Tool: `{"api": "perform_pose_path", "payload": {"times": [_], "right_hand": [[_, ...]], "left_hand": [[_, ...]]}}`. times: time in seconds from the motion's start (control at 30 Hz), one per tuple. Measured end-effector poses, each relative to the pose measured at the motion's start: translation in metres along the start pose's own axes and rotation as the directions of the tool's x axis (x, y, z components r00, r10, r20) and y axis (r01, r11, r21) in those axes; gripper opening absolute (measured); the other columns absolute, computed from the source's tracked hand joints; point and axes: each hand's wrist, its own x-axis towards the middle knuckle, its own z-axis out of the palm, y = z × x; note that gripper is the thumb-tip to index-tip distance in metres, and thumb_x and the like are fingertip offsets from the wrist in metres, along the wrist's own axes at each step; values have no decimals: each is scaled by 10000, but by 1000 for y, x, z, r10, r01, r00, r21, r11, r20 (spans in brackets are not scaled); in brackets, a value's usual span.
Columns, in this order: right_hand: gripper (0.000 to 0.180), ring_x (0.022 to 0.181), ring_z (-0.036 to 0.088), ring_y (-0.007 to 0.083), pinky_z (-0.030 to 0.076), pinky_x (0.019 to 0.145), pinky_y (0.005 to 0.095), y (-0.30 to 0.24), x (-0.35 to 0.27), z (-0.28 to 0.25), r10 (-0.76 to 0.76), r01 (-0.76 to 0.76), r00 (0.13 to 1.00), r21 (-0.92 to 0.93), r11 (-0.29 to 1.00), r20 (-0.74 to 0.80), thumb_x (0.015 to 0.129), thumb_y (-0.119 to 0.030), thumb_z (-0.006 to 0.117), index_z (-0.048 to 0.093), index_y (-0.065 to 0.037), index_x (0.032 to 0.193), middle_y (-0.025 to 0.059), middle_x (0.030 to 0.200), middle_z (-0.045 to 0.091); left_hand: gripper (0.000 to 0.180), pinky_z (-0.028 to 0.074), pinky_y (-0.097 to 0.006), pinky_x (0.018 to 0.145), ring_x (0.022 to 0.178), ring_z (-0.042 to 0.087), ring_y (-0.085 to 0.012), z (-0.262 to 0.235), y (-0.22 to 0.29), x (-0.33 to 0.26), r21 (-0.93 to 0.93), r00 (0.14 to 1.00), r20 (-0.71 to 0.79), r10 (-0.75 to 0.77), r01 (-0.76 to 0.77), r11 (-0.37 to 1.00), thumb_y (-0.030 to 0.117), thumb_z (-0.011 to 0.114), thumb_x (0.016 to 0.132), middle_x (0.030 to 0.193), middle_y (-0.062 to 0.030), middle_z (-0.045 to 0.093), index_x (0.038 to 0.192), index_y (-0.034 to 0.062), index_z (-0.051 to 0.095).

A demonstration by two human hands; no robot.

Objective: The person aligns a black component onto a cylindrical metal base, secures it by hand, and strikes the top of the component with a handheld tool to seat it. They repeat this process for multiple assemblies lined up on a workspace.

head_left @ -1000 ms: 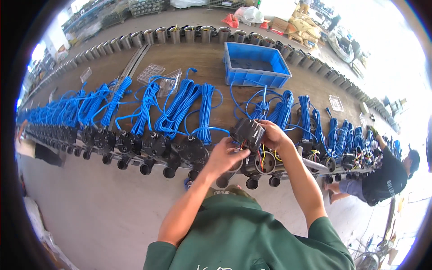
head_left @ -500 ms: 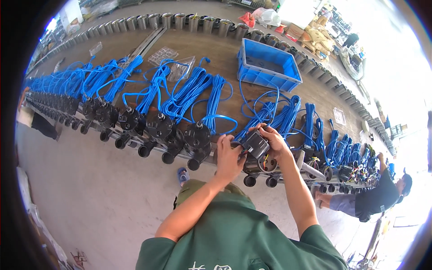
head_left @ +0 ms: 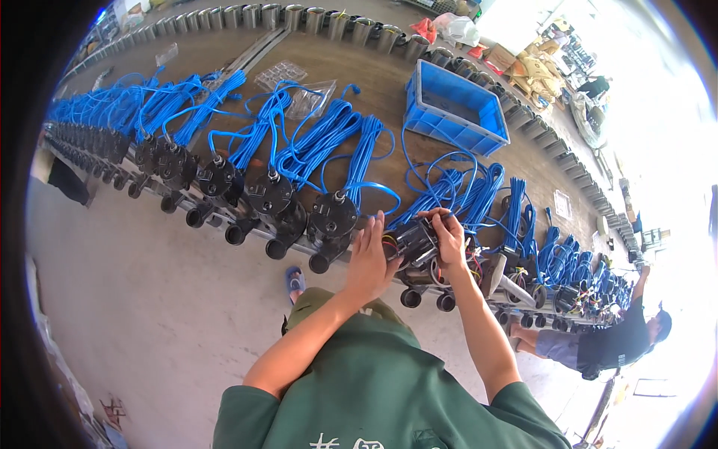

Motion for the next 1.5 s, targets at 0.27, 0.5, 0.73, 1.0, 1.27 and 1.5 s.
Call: {"api": "perform_pose_path", "payload": {"times": [0.27, 0.5, 0.73, 1.0, 1.27, 1.5], "right_hand": [[177, 943, 672, 138, 529, 887, 277, -1, -2, 20, -180, 193, 981, -299, 935, 69, 1096, -126, 513, 621, 14, 1107, 127, 1087, 745], [119, 976, 668, 161, 517, 920, 300, 0, -15, 27, -237, 276, 961, -561, 781, 143, 1064, -36, 510, 623, -4, 1084, 116, 1089, 758], [156, 884, 730, 349, 574, 794, 380, -25, -28, 65, -320, 490, 869, -737, 465, 377, 953, 17, 609, 685, -31, 1080, 153, 1034, 740], [334, 1089, 633, 451, 529, 906, 497, -40, -31, 60, -67, 245, 965, -783, 571, 253, 963, -135, 642, 597, -20, 1274, 246, 1149, 653], [238, 1131, 636, 349, 488, 982, 431, -82, -112, -130, -644, -288, 642, -910, 299, -415, 989, -27, 512, 647, -33, 1185, 157, 1158, 691], [413, 1196, 542, 304, 413, 1023, 430, -88, -155, -168, -326, -311, 919, -913, -265, -219, 688, -95, 758, 696, -64, 1095, 104, 1169, 618]], "left_hand": [[893, 352, -530, 1145, 1412, 397, -421, -5, 0, 1, 184, 998, 54, -39, 28, 983, 244, 740, 850, 1668, -240, 239, 1588, -7, 307], [985, 279, -454, 1222, 1493, 333, -395, -6, -23, -19, -489, 987, 123, -100, 148, 860, 111, 701, 861, 1678, -222, 245, 1642, -24, 115], [865, 252, -384, 1234, 1509, 337, -231, -6, -46, -9, -899, 892, 426, -153, 436, 44, 52, 666, 927, 1622, -141, 378, 1641, -15, 183], [613, 466, -330, 1047, 1188, 602, -182, -9, -9, 39, -701, 905, 332, -266, 426, 572, 241, 843, 850, 1275, -108, 650, 1375, 45, 596], [471, 499, -319, 987, 1085, 613, -194, -20, 10, 40, -737, 853, 368, -370, 510, 443, 142, 687, 877, 1238, -93, 633, 1326, 10, 629], [513, 493, -332, 981, 1094, 608, -217, -19, 28, 47, -702, 848, 430, -310, 529, 477, 220, 676, 829, 1212, -108, 637, 1291, 1, 637]]}}
